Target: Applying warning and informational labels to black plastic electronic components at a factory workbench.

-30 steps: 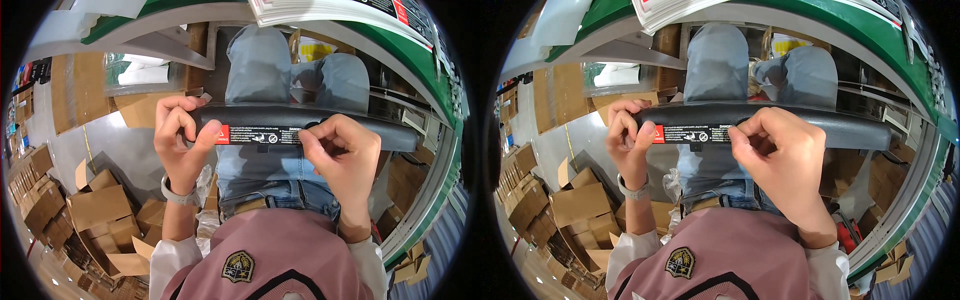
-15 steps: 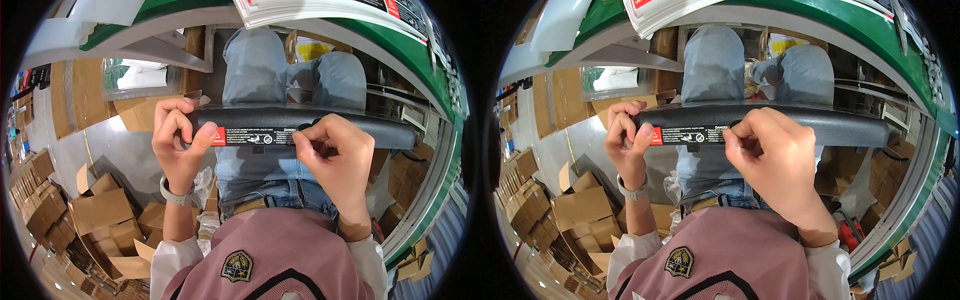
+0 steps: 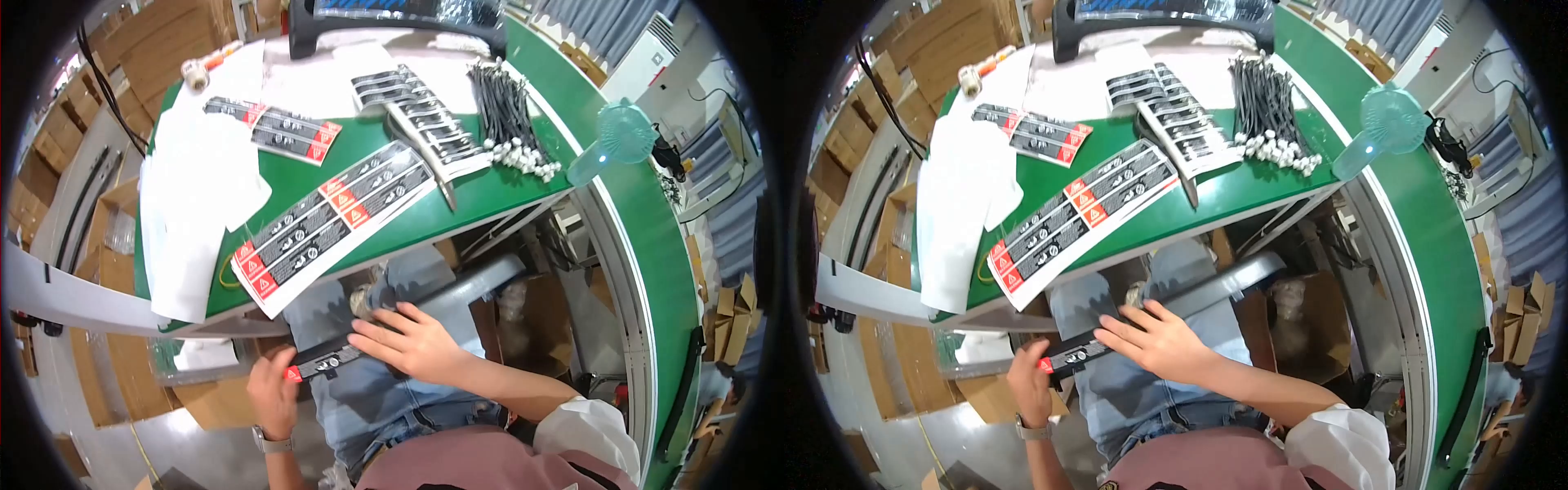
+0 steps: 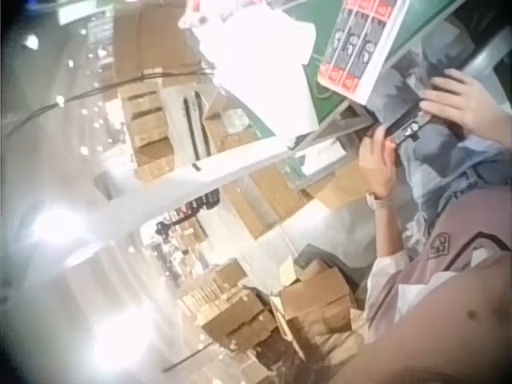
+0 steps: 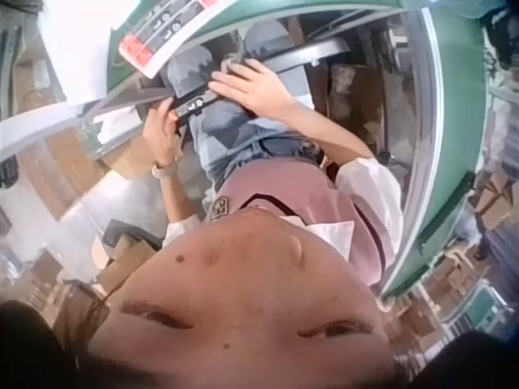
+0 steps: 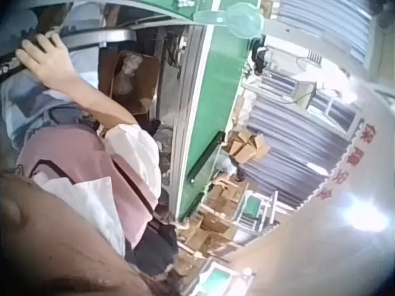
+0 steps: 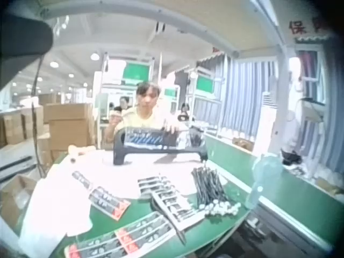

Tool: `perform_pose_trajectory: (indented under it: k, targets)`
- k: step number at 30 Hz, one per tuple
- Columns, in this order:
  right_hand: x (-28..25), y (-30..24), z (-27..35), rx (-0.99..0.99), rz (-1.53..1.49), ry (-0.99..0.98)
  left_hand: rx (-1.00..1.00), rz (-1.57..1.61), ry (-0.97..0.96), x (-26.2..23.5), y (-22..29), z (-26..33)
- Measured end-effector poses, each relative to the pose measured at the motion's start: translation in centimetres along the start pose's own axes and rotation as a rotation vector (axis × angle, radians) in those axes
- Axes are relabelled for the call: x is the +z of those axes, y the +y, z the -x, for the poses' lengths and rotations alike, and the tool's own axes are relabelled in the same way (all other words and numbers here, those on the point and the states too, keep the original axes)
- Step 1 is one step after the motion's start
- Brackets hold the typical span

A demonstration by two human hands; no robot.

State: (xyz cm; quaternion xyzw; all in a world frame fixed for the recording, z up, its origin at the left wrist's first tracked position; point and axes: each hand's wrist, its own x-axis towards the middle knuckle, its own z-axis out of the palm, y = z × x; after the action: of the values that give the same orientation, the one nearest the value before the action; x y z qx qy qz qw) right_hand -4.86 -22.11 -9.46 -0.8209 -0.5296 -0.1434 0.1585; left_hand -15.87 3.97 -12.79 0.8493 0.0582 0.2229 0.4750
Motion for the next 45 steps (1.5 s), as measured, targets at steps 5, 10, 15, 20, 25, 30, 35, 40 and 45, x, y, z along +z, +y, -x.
perform_pose_trajectory:
  k: [5, 10, 15, 20, 25, 30, 35, 40, 45]
  targets:
    - [-3.4, 3.4, -1.2, -0.054, -0.047, -0.027, 0.171, -0.337, -0.365, 0.0, 2.4, -3.7]
    - [-9.9, 11.6, -6.6, 0.381, 0.446, 0.313, 0.027, -0.093, -0.275, 1.3, -7.9, -2.4]
    - [-9.8, 21.3, -5.9, 0.853, 0.701, 0.14, 0.001, -0.147, -0.378, 2.1, -7.7, -3.8]
    - [-10.6, 21.5, -6.3, 0.946, 0.678, 0.196, 0.091, -0.326, -0.264, 0.8, -4.4, -3.6]
    - [-15.9, 19.9, -5.3, 0.901, 0.274, 0.737, 0.291, -0.413, -0.189, -0.1, 1.7, -3.8]
    - [-16.4, 21.9, -2.6, 0.824, 0.491, 0.807, 0.559, -0.17, -0.282, 2.7, 8.1, -5.8]
    - [-16.9, 21.6, -3.6, 0.788, 0.055, 1.206, 0.674, -0.063, -0.316, 6.3, 11.9, -8.3]
    - [-15.2, 18.4, -5.5, 0.462, 0.051, 1.26, 0.925, -0.205, 0.084, 7.7, 16.3, -10.5]
    - [-14.9, 22.7, -3.5, 0.652, 0.613, 0.871, 1.021, -0.246, 0.133, 10.1, 19.6, -12.8]
